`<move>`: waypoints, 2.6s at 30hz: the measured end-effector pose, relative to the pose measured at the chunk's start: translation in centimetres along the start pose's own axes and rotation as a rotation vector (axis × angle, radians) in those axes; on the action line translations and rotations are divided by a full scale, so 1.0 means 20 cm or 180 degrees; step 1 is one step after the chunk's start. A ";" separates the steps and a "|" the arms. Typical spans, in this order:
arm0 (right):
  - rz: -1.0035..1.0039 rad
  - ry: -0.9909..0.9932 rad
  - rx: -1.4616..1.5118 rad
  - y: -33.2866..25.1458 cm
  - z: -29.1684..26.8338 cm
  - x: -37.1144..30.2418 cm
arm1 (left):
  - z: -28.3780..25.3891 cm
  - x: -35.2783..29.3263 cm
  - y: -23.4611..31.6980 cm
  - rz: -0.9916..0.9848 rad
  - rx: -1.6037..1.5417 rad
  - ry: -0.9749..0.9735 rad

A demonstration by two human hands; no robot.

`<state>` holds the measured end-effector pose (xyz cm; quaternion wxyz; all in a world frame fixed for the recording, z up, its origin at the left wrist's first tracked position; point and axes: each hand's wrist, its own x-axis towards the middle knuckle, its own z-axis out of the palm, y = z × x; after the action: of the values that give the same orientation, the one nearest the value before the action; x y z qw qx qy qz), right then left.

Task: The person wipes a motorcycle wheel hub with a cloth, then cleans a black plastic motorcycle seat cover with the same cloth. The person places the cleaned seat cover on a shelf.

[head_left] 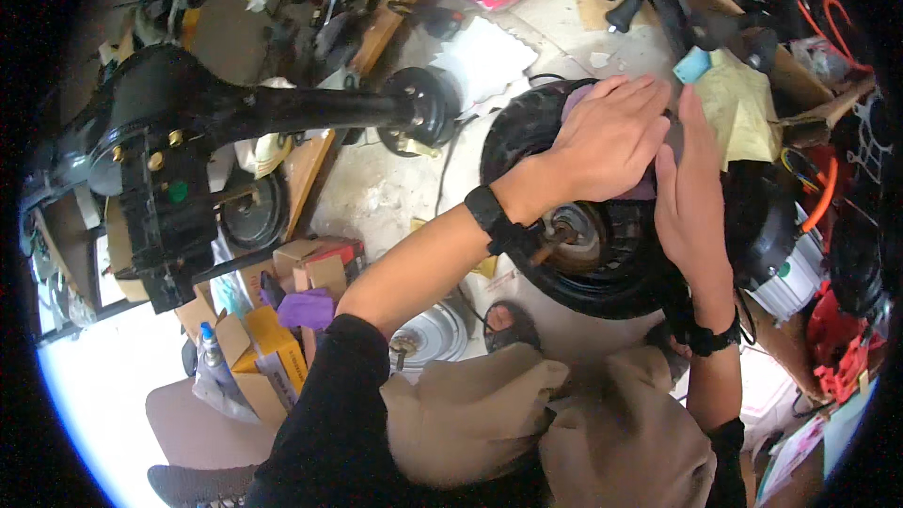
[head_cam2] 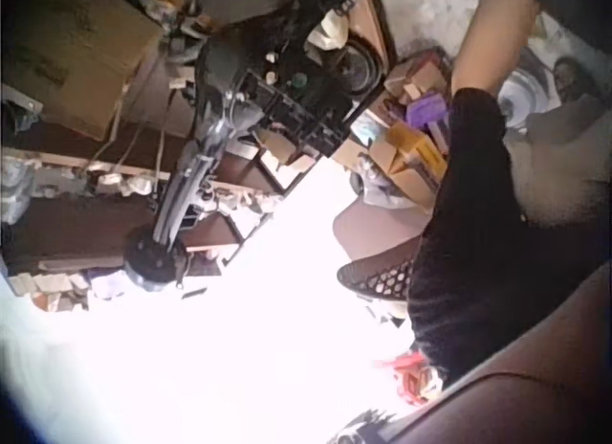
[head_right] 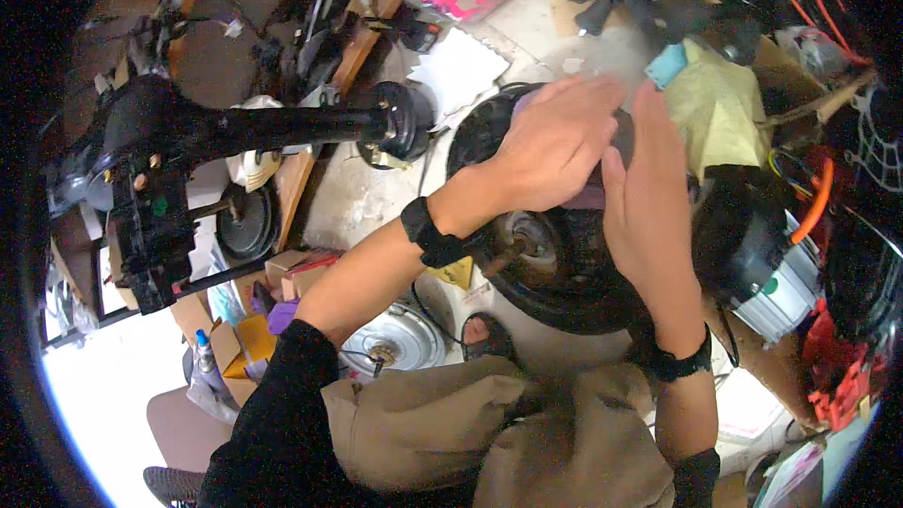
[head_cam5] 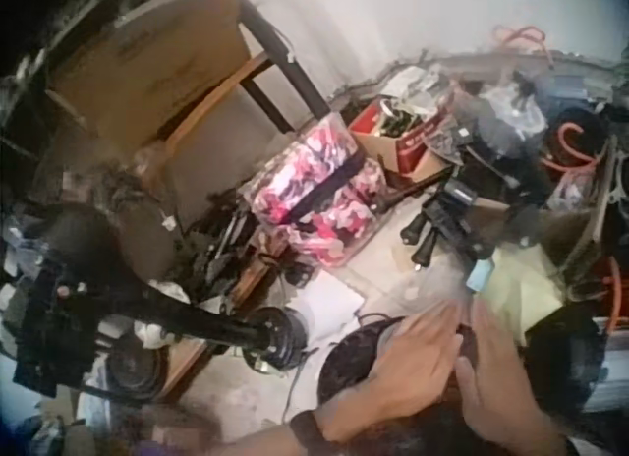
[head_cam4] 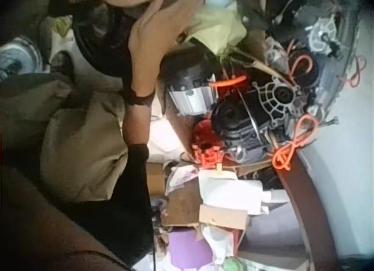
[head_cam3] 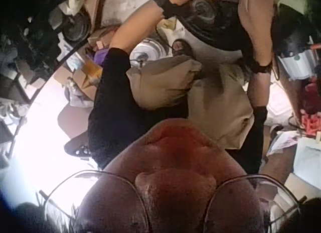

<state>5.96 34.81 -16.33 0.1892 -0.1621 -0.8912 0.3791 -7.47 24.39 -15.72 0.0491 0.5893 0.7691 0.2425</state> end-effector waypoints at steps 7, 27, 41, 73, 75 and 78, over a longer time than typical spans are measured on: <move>-0.0313 0.0376 0.0723 -0.05 0.01 0.01 | 0.10 0.19 0.31 -0.1208 -0.3937 0.0616; -0.0906 0.0514 0.1501 -0.11 -0.53 -0.45 | -0.29 -0.16 0.14 -0.0980 -0.1213 0.0331; -0.0041 -0.0158 0.1377 -0.28 -0.72 -0.60 | -0.31 -0.39 0.02 -0.1853 -0.1195 0.0451; -0.0069 0.0422 0.0101 -2.13 -2.79 -0.01 | -2.16 -0.65 1.24 -0.3170 -0.0384 -0.1715; 0.0209 -0.0421 0.0084 -2.25 -2.73 0.09 | -2.39 -0.70 1.42 -0.3218 -0.0529 -0.1506; 0.0500 -0.1899 -0.0472 -2.22 -2.75 -0.03 | -2.57 -0.69 1.66 -0.2869 -0.0542 -0.0810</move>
<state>25.31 39.06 51.53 -0.1228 -0.1255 -0.9173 0.3574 7.35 1.54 40.85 0.2913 0.2158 0.9134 0.1851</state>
